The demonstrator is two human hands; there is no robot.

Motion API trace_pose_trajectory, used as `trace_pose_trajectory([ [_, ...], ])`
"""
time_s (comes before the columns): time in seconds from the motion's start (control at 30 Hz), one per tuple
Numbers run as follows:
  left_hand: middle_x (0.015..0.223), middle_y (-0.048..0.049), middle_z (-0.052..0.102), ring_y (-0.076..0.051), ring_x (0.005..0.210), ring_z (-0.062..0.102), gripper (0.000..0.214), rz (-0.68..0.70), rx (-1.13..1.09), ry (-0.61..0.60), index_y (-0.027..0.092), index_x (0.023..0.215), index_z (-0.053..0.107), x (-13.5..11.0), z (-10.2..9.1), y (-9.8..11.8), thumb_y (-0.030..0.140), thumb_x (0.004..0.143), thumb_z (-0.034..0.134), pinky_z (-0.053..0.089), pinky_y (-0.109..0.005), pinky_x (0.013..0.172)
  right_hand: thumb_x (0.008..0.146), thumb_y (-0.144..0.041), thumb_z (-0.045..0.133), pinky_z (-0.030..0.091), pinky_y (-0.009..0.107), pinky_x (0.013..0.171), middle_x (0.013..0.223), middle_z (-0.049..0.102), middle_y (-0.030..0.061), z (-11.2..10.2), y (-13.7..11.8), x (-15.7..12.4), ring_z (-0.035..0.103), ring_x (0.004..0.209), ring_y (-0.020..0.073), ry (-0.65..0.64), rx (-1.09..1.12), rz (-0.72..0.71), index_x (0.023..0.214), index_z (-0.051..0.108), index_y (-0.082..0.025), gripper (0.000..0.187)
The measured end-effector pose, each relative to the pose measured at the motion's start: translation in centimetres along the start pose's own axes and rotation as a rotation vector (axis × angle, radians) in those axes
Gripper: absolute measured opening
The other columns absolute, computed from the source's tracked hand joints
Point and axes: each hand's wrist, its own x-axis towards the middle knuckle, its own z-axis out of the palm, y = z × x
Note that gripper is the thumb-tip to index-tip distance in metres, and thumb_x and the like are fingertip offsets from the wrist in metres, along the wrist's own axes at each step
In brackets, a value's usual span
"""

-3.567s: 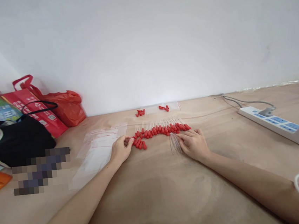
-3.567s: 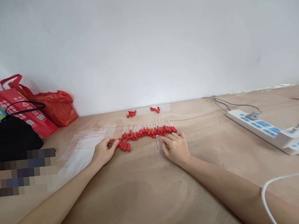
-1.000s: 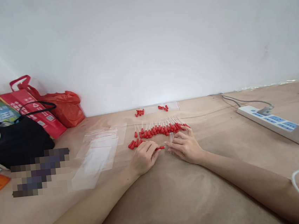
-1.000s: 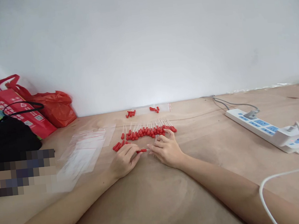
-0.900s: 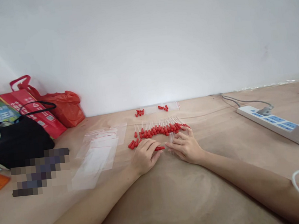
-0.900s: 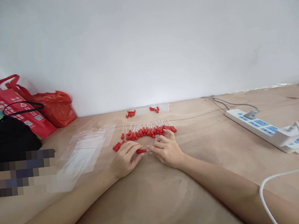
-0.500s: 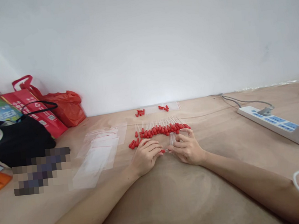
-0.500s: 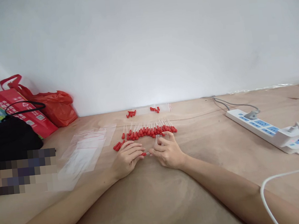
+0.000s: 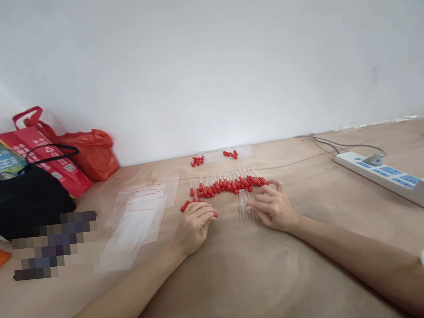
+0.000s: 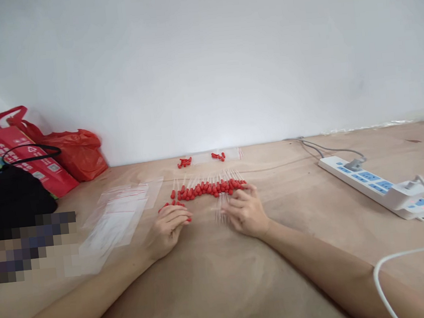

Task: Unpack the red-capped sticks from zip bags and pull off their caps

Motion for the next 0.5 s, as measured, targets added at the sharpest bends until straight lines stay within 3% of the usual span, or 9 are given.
trace_pose_trajectory([
  [0.1, 0.083, -0.0047, 0.062, -0.016, 0.080, 0.056, 0.020, -0.189, 0.027, 0.120, 0.020, 0.084, 0.062, -0.6, -1.0, -1.3, 0.026, 0.085, 0.043, 0.045, -0.031, 0.075, 0.085, -0.033, 0.045, 0.023, 0.034, 0.083, 0.070, 0.066, 0.0005, -0.1, 1.1, -0.4, 0.053, 0.070, 0.0123, 0.035, -0.028, 0.234, 0.086, 0.067, -0.027, 0.023],
  [0.23, 0.080, -0.0058, 0.052, -0.017, 0.071, 0.054, 0.026, -0.551, 0.137, 0.199, 0.017, 0.092, 0.063, -0.9, -2.0, -3.8, 0.031, 0.081, 0.044, 0.047, -0.029, 0.064, 0.084, -0.030, 0.042, 0.023, 0.030, 0.075, 0.078, 0.068, 0.0026, 0.4, 1.1, -0.4, 0.057, 0.071, 0.0123, -0.050, -0.022, 0.353, 0.091, 0.066, -0.025, 0.026],
  [0.37, 0.077, -0.0038, 0.051, -0.015, 0.065, 0.053, 0.032, -0.817, 0.138, 0.101, 0.014, 0.102, 0.057, -1.1, -2.7, -6.0, 0.028, 0.075, 0.047, 0.047, -0.027, 0.063, 0.080, -0.021, 0.040, 0.022, 0.030, 0.070, 0.083, 0.068, 0.0036, 0.9, 0.5, -0.1, 0.058, 0.072, 0.0139, -0.083, -0.057, 0.396, 0.092, 0.065, -0.022, 0.028],
  [0.5, 0.072, -0.0010, 0.056, -0.014, 0.063, 0.054, 0.034, -0.931, 0.084, -0.017, 0.016, 0.101, 0.051, -1.1, -2.9, -6.4, 0.034, 0.072, 0.050, 0.045, -0.026, 0.064, 0.078, -0.021, 0.042, 0.021, 0.030, 0.067, 0.076, 0.068, 0.0027, 1.1, 0.3, 0.1, 0.056, 0.066, 0.0133, -0.116, -0.072, 0.422, 0.087, 0.064, -0.020, 0.024],
])
